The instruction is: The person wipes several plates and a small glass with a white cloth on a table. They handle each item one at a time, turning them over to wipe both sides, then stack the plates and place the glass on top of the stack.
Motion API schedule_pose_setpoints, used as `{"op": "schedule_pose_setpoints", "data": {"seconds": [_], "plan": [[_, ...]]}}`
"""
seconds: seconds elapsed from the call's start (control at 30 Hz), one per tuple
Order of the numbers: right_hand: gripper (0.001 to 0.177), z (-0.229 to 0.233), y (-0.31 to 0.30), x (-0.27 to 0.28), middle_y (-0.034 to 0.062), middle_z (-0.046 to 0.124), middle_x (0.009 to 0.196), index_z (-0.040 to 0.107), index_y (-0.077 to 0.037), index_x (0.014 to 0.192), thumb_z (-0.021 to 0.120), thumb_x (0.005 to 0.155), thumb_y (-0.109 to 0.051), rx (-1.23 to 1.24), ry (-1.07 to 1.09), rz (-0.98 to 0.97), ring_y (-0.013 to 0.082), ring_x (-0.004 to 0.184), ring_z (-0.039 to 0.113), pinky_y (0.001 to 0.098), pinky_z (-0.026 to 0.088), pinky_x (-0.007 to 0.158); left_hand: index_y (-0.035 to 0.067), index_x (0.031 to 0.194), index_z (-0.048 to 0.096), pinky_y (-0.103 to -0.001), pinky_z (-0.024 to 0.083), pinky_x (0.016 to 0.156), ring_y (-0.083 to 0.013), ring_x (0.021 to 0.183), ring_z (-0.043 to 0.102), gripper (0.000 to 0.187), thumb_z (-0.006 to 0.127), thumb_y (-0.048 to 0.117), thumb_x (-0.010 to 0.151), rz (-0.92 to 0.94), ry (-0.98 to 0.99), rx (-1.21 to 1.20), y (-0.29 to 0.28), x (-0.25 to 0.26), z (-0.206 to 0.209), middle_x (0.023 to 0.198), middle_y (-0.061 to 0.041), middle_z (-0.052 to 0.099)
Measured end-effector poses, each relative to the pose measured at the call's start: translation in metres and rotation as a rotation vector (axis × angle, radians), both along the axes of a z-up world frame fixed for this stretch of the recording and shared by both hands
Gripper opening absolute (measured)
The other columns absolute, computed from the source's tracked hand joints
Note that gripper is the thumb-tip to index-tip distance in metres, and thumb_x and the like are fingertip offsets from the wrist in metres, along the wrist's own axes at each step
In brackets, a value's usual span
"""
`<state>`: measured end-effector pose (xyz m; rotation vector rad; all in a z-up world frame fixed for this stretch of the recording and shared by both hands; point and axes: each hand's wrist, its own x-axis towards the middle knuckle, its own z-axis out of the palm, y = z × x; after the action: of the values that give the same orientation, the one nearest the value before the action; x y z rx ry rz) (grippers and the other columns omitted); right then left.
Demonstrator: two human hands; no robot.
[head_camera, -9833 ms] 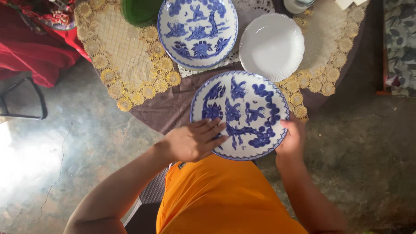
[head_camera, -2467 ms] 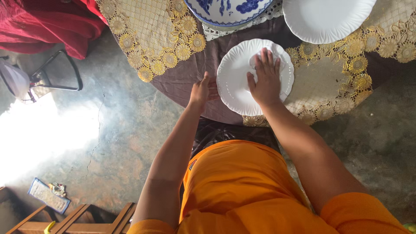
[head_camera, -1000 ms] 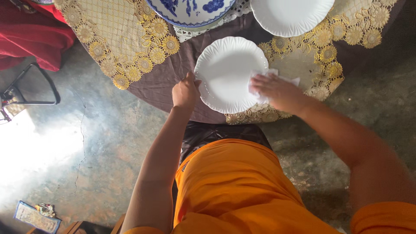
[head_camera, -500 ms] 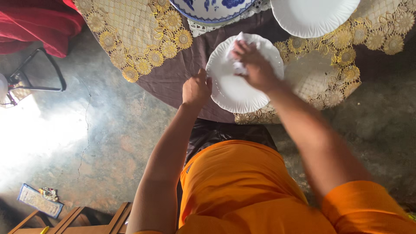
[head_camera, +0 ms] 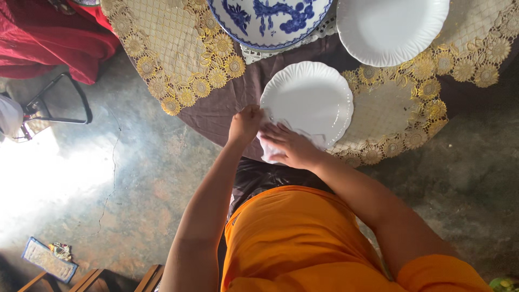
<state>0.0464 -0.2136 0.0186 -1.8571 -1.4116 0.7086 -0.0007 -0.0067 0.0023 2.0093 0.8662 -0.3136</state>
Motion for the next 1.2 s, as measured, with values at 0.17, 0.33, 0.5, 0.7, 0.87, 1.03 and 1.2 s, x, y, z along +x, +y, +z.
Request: {"op": "schedule_pose_setpoints", "data": {"seconds": [0.17, 0.33, 0.5, 0.7, 0.87, 1.03, 1.2], "plan": [[0.060, 0.012, -0.051, 0.028, 0.0093, 0.043, 0.161, 0.051, -0.009, 0.146, 0.063, 0.096, -0.040, -0.085, -0.144, 0.141, 0.0240, 0.151, 0.035, 0.0463, 0.025, 0.126, 0.021, 0.139, 0.053, -0.044, 0.058, 0.082, -0.0281, 0.093, 0.076, 0.051, 0.070, 0.021, 0.090, -0.131, -0.022, 0.027, -0.007, -0.001, 0.007, 0.100, -0.008, 0.078], [0.049, 0.015, -0.083, 0.076, 0.0047, 0.047, 0.157, 0.055, -0.016, 0.147, 0.051, 0.103, -0.036, -0.461, -0.196, 0.112, 0.0246, 0.141, 0.040, 0.0443, 0.024, 0.129, 0.032, 0.165, 0.015, -0.049, 0.056, 0.087, -0.0364, 0.095, 0.073, 0.085, 0.059, 0.011, 0.094, -0.248, 0.117, 0.030, -0.013, 0.002, 0.014, 0.102, -0.020, 0.074], [0.050, -0.002, -0.056, 0.105, 0.0078, 0.043, 0.164, 0.054, -0.010, 0.147, 0.046, 0.109, -0.041, -0.211, -0.440, -0.147, 0.0259, 0.154, 0.035, 0.0491, 0.022, 0.130, 0.036, 0.163, 0.011, -0.052, 0.055, 0.089, -0.0392, 0.100, 0.072, 0.082, 0.057, 0.015, 0.098, -0.347, 0.153, 0.102, -0.012, 0.009, 0.022, 0.110, -0.021, 0.073], [0.065, -0.020, 0.001, 0.067, 0.0146, 0.035, 0.167, 0.045, -0.006, 0.155, 0.042, 0.110, -0.052, -0.081, -0.411, -0.545, 0.0313, 0.157, 0.028, 0.0547, 0.015, 0.129, 0.036, 0.164, 0.015, -0.050, 0.055, 0.091, -0.0378, 0.100, 0.073, 0.079, 0.056, 0.017, 0.099, -0.363, 0.210, 0.125, -0.011, 0.010, 0.019, 0.105, -0.021, 0.074], [0.074, -0.008, 0.038, 0.045, 0.0175, 0.031, 0.165, 0.039, -0.003, 0.155, 0.040, 0.103, -0.056, -0.161, -0.337, -0.325, 0.0314, 0.156, 0.021, 0.0517, 0.012, 0.125, 0.035, 0.161, 0.026, -0.049, 0.057, 0.087, -0.0358, 0.101, 0.073, 0.080, 0.058, 0.010, 0.092, -0.318, 0.102, 0.160, -0.013, 0.007, 0.011, 0.108, -0.019, 0.074], [0.064, -0.001, 0.021, 0.074, 0.0127, 0.033, 0.168, 0.043, -0.008, 0.158, 0.039, 0.109, -0.050, -0.080, -0.263, -0.153, 0.0264, 0.157, 0.023, 0.0552, 0.013, 0.128, 0.034, 0.161, 0.028, -0.049, 0.057, 0.086, -0.0351, 0.098, 0.073, 0.072, 0.060, 0.017, 0.100, -0.335, 0.175, 0.142, -0.011, 0.006, 0.012, 0.104, -0.019, 0.074], [0.055, -0.016, -0.006, 0.104, 0.0107, 0.034, 0.170, 0.045, -0.009, 0.155, 0.043, 0.114, -0.045, -0.153, -0.442, -0.462, 0.0284, 0.160, 0.027, 0.0582, 0.018, 0.131, 0.038, 0.161, 0.024, -0.049, 0.056, 0.082, -0.0316, 0.089, 0.074, 0.081, 0.063, 0.014, 0.094, -0.289, 0.135, 0.108, -0.012, 0.008, 0.024, 0.094, -0.014, 0.074]]}}
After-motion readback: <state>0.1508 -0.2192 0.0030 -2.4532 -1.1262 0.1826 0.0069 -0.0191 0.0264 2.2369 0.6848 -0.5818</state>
